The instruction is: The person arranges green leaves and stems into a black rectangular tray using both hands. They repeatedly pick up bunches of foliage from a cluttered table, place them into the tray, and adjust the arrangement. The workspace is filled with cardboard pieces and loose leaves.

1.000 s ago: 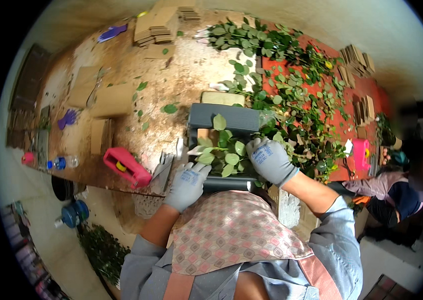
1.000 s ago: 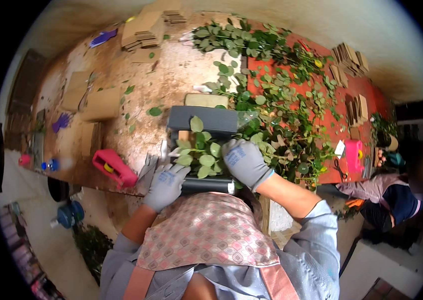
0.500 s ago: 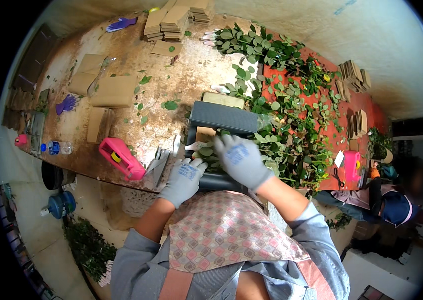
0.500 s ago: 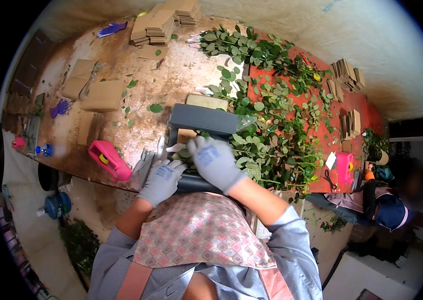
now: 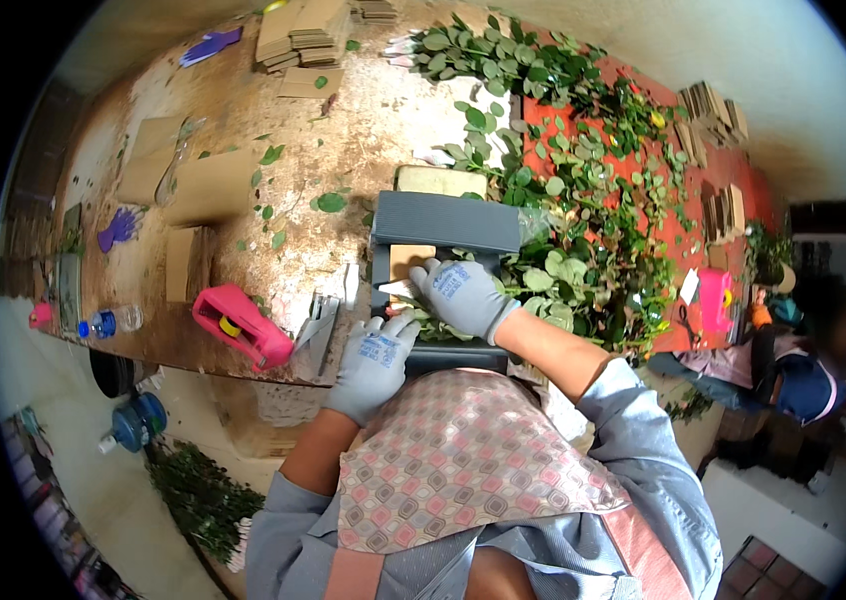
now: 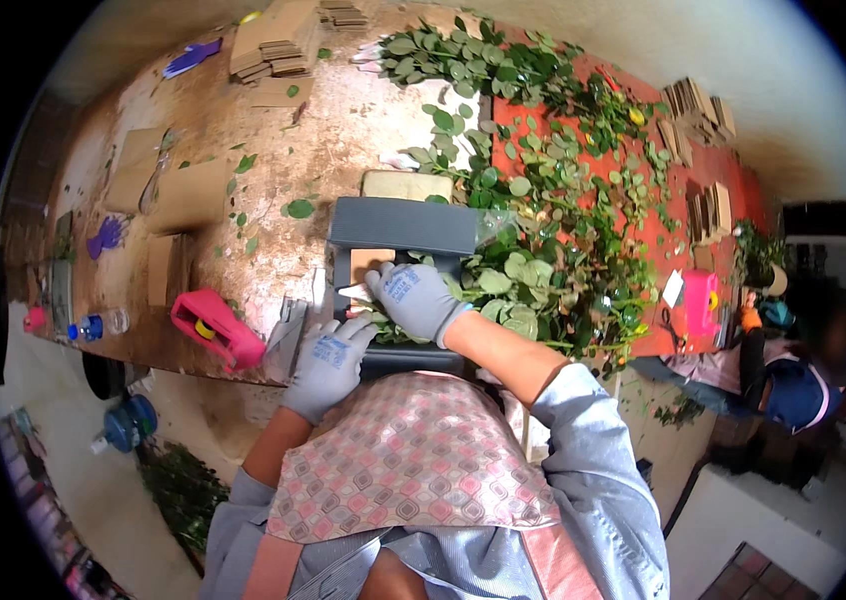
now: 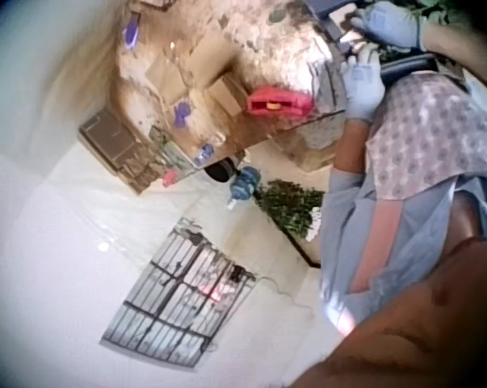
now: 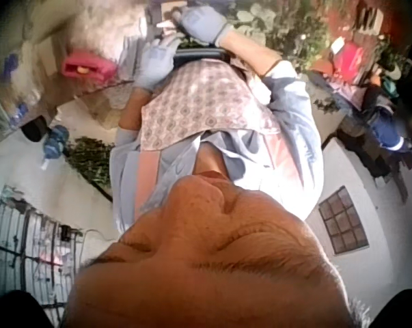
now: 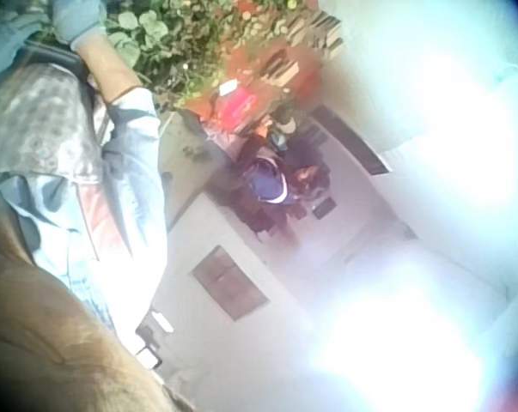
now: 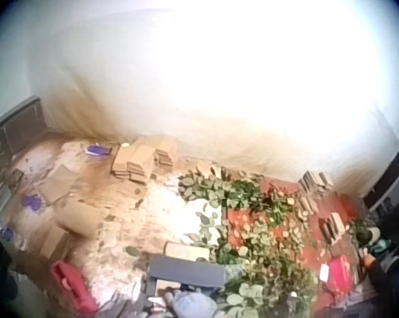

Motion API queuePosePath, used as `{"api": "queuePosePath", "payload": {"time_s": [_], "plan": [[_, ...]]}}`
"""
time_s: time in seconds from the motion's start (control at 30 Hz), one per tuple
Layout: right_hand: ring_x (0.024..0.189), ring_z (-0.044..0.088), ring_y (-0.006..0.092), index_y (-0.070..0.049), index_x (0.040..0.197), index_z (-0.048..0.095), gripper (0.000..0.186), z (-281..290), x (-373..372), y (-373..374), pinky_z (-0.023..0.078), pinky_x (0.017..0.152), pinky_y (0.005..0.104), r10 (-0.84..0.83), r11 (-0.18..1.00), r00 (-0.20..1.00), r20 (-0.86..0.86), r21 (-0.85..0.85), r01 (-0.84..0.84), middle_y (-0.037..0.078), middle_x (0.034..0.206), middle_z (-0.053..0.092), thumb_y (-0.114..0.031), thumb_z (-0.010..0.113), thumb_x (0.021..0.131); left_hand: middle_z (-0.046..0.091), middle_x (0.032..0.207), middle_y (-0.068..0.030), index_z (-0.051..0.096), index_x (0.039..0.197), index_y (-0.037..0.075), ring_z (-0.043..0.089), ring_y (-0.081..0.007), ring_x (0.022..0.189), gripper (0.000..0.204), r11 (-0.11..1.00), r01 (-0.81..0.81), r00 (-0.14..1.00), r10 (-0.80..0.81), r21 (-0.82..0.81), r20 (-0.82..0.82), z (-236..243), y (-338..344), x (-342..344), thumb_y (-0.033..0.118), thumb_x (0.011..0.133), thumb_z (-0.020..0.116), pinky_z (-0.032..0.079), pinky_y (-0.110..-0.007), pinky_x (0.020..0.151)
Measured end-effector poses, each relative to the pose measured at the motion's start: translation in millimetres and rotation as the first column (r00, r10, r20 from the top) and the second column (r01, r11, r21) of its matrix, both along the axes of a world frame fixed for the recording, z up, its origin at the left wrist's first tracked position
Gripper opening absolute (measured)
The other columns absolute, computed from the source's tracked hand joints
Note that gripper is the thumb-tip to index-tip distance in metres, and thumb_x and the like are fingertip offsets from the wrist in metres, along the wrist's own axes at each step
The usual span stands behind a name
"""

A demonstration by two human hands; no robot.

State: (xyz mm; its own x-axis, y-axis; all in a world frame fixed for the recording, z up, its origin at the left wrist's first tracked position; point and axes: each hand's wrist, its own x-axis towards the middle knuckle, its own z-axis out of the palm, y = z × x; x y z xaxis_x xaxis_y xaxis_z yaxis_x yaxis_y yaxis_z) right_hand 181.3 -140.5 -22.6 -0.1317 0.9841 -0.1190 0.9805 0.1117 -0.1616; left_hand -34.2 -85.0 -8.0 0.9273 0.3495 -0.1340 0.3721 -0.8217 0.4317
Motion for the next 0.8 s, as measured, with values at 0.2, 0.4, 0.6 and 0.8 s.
{"api": "queuePosePath", "payload": {"time_s": [0.2, 0.4, 0.6, 0.8], "plan": [[0.087, 0.072, 0.0276, -0.007, 0.124, 0.062, 0.033, -20.0, -2.4, -8.0, 0.056, 0.068, 0.0394, 0.019, 0.991, 0.987, -0.160, 0.134, 0.002, 0.014, 0.108, 0.066, -0.015, 0.055, 0.093, 0.065, 0.134, -0.0086, 0.067, 0.127, 0.011, 0.063, -0.0301, 0.111, 0.043, 0.993, 0.021, 0.999, -0.024, -0.117, -0.024, 14.6, 9.4, 4.2, 0.015, 0.085, 0.066, 0.048, -0.045, 0.097], [0.079, 0.072, 0.0288, -0.005, 0.116, 0.062, 0.026, -28.9, -0.3, -6.7, 0.055, 0.062, 0.0394, 0.017, 0.986, 0.991, -0.136, 0.164, 0.005, 0.013, 0.098, 0.068, -0.012, 0.055, 0.092, 0.071, 0.110, -0.0157, 0.074, 0.113, 0.006, 0.066, -0.0345, 0.105, 0.029, 0.963, -0.044, 0.982, 0.091, -0.266, 0.165, 20.2, 66.3, 23.8, 0.017, 0.086, 0.070, 0.051, -0.042, 0.095], [0.080, 0.073, 0.0290, -0.005, 0.115, 0.061, 0.025, -17.8, 2.5, -3.7, 0.055, 0.061, 0.0400, 0.006, 0.994, 0.983, -0.184, 0.106, 0.014, 0.014, 0.096, 0.069, -0.011, 0.055, 0.092, 0.066, 0.096, -0.0141, 0.075, 0.102, 0.006, 0.064, -0.0362, 0.094, 0.022, 0.993, 0.085, 0.994, -0.089, -0.079, -0.055, -18.2, 96.6, 35.4, 0.021, 0.086, 0.069, 0.050, -0.047, 0.084], [0.081, 0.073, 0.0274, -0.006, 0.113, 0.060, 0.022, -22.0, 0.0, -0.9, 0.055, 0.061, 0.0393, -0.020, 0.999, 0.991, -0.135, 0.043, 0.025, 0.014, 0.094, 0.069, -0.012, 0.055, 0.092, 0.067, 0.091, -0.0103, 0.072, 0.092, 0.010, 0.065, -0.0320, 0.092, 0.011, 0.991, 0.111, 0.991, -0.116, 0.078, 0.065, -29.3, 115.3, 19.1, 0.015, 0.082, 0.071, 0.051, -0.046, 0.081]]}}
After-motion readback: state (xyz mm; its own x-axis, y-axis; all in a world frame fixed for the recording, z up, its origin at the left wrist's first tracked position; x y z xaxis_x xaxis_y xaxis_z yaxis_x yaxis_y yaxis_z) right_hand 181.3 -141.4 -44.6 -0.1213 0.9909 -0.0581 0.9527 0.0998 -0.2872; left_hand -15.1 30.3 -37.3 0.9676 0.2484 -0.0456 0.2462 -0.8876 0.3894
